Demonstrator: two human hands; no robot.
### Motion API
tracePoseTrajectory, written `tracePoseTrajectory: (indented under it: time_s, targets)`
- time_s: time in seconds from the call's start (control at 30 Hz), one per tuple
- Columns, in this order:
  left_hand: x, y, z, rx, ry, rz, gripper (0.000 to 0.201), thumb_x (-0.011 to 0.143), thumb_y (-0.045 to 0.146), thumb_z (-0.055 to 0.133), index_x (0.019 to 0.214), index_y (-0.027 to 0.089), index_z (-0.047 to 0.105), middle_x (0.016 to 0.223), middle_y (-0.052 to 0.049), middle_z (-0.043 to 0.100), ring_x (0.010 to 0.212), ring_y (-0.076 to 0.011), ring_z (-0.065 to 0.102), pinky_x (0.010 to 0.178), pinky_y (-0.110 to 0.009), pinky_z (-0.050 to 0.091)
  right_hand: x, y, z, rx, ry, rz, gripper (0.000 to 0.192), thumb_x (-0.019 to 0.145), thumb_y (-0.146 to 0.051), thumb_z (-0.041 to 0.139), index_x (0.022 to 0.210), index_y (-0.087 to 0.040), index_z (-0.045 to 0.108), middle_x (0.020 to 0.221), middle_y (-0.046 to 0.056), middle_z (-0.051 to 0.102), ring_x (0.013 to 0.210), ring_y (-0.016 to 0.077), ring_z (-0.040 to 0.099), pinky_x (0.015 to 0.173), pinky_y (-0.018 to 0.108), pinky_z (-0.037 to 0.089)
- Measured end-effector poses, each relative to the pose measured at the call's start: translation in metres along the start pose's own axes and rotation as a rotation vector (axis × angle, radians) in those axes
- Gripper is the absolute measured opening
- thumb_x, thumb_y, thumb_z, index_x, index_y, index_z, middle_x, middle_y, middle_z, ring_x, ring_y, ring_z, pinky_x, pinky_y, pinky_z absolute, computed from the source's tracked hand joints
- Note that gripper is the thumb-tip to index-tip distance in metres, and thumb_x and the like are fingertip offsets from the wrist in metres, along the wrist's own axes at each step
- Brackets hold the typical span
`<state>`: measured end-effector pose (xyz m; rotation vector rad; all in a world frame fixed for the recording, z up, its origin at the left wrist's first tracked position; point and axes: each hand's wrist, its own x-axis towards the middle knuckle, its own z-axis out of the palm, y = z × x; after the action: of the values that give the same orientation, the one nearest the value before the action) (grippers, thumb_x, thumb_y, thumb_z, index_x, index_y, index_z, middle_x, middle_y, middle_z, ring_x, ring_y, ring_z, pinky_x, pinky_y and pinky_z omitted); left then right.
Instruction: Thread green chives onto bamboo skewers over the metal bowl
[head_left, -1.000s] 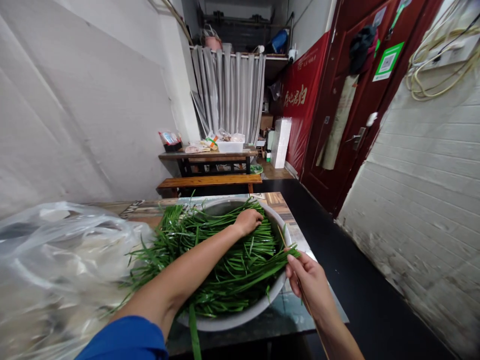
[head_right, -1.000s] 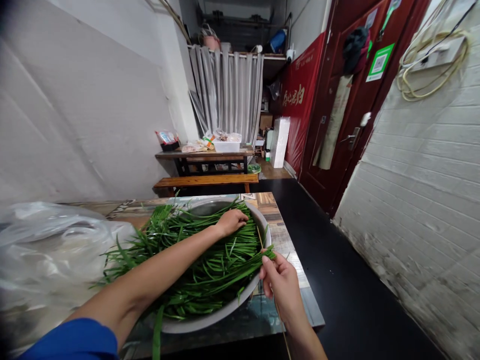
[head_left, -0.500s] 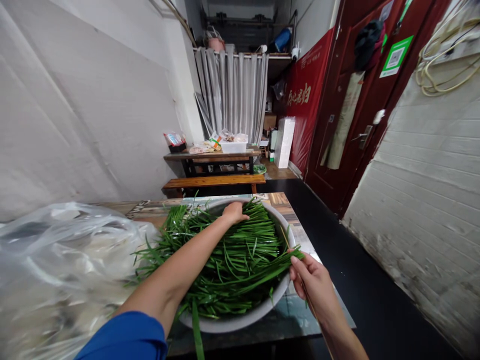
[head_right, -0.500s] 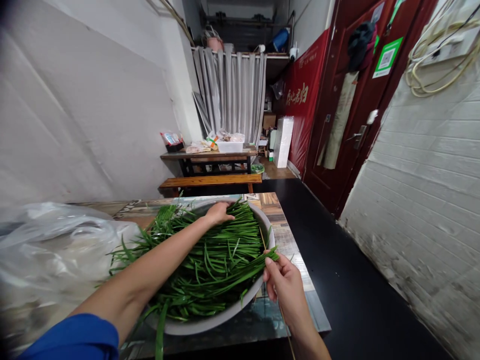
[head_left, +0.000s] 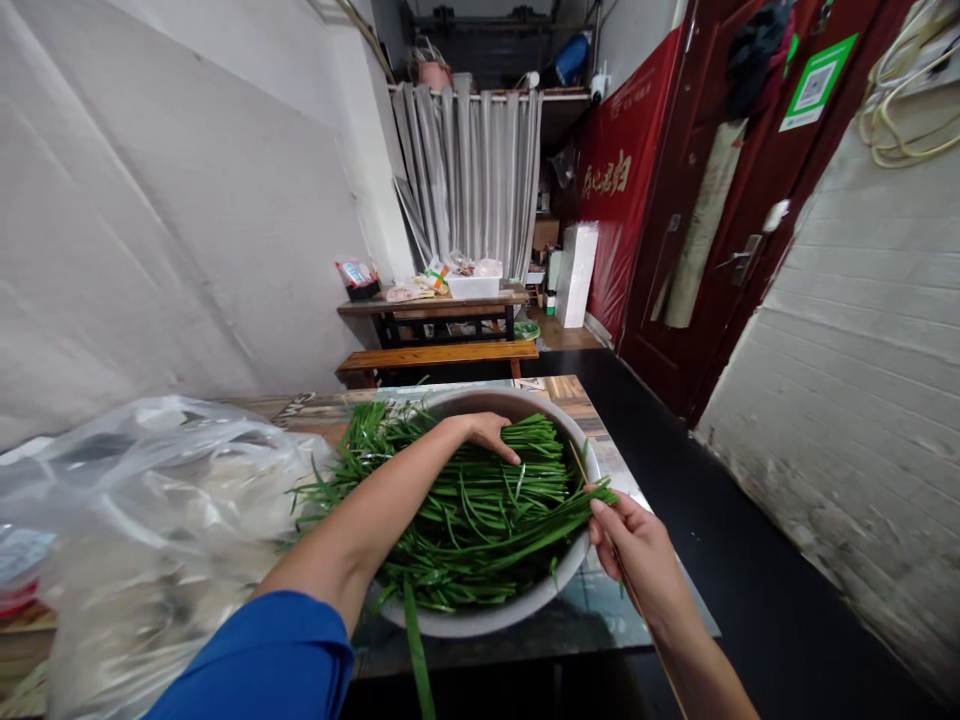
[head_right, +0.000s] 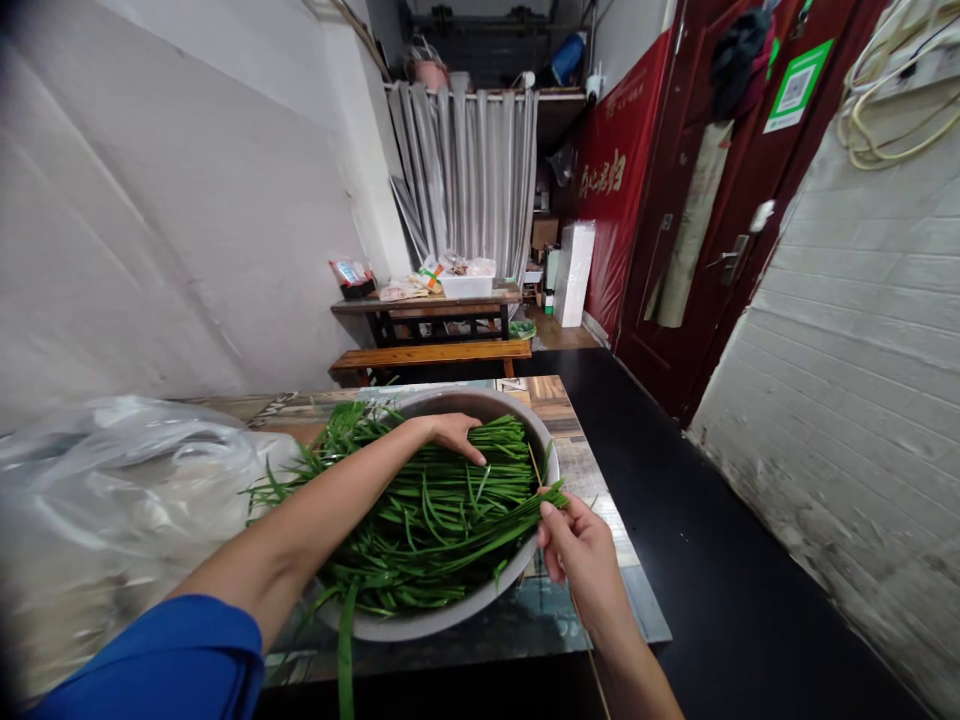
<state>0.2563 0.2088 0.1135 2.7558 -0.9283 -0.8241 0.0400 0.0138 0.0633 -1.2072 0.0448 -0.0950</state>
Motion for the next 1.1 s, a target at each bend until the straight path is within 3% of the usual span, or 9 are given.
tracePoseTrajectory:
  time_s: [0.1,0.2,0.37,0.53,0.63,0.83,0.9,1.0,1.1]
  targets:
    - [-0.011,-0.009,-0.002,-0.071,-0.014,0.028,0.092,0.054,0.068,0.057,0.130,0.022,0.037,0.133,-0.007,0.042,0.117,-0.0247,0.043,0.097,-0.030,0.032,-0.001,0.000,0.000,-0.005,0.001,-0.008,0.027,0.076,-0.038,0.061,0.091,-0.016,0.057,0.052,-0.005,0.051,0.027,0.0016,0.034,0.027,0.013,0.021]
    - [-0.028,-0.033,-0.003,-0.047,-0.001,-0.097,0.095,0.056,0.070,0.053,0.133,0.017,0.033,0.137,-0.011,0.033,0.123,-0.0267,0.035,0.100,-0.033,0.027,-0.002,0.001,0.001,0.001,0.012,-0.015,0.026,0.076,-0.037,0.062,0.091,-0.016,0.058,0.052,-0.006,0.051,0.028,0.0012,0.035,0.027,0.013,0.021]
    - [-0.050,-0.057,0.004,0.050,-0.051,-0.175,0.105,0.040,0.062,0.068,0.131,0.019,0.036,0.131,-0.011,0.043,0.118,-0.0271,0.043,0.096,-0.031,0.033,-0.001,0.001,0.001,0.009,0.004,-0.013,0.028,0.075,-0.038,0.062,0.092,-0.016,0.058,0.052,-0.005,0.051,0.027,0.0012,0.035,0.027,0.012,0.021]
    - [-0.052,-0.042,0.016,0.190,0.019,-0.140,0.092,0.038,0.052,0.073,0.120,0.017,0.047,0.116,-0.011,0.056,0.101,-0.0257,0.054,0.085,-0.028,0.041,-0.001,0.000,0.002,0.008,0.008,-0.030,0.025,0.076,-0.037,0.062,0.088,-0.016,0.058,0.051,-0.006,0.051,0.027,0.0013,0.035,0.027,0.013,0.021]
    - [-0.060,-0.028,0.018,0.308,0.123,-0.093,0.062,0.051,0.042,0.069,0.106,0.017,0.054,0.100,-0.008,0.062,0.089,-0.0235,0.058,0.074,-0.027,0.044,-0.001,0.000,0.002,0.006,0.009,-0.024,0.025,0.075,-0.038,0.062,0.086,-0.016,0.057,0.051,-0.006,0.051,0.027,0.0018,0.035,0.027,0.013,0.022]
    - [-0.090,-0.008,0.036,0.655,0.552,0.023,0.029,0.069,0.022,0.058,0.097,0.016,0.051,0.092,-0.010,0.058,0.088,-0.0245,0.053,0.074,-0.033,0.041,-0.003,0.001,0.002,0.013,0.013,-0.028,0.027,0.076,-0.037,0.062,0.093,-0.017,0.058,0.051,-0.006,0.051,0.028,0.0016,0.035,0.027,0.013,0.021]
    - [-0.094,-0.009,0.047,0.731,0.579,0.044,0.018,0.078,0.017,0.046,0.094,0.014,0.052,0.088,-0.012,0.058,0.088,-0.0239,0.052,0.076,-0.036,0.040,-0.004,0.002,0.002,0.011,0.017,-0.036,0.026,0.077,-0.037,0.061,0.093,-0.016,0.058,0.052,-0.006,0.051,0.028,0.0016,0.035,0.028,0.013,0.021]
    - [-0.094,-0.014,0.057,0.739,0.492,0.081,0.025,0.081,0.013,0.038,0.103,0.015,0.051,0.097,-0.013,0.057,0.096,-0.0224,0.051,0.089,-0.041,0.033,-0.005,0.002,0.002,0.008,0.023,-0.038,0.027,0.076,-0.037,0.061,0.093,-0.016,0.058,0.051,-0.006,0.050,0.027,0.0018,0.034,0.028,0.014,0.021]
    - [-0.097,-0.011,0.053,0.653,0.368,0.029,0.064,0.069,0.019,0.056,0.128,0.019,0.032,0.125,-0.015,0.044,0.116,-0.0269,0.039,0.098,-0.049,0.022,-0.005,0.002,0.002,0.004,0.016,-0.022,0.030,0.075,-0.039,0.062,0.094,-0.016,0.058,0.053,-0.005,0.051,0.028,0.0023,0.034,0.027,0.014,0.021]
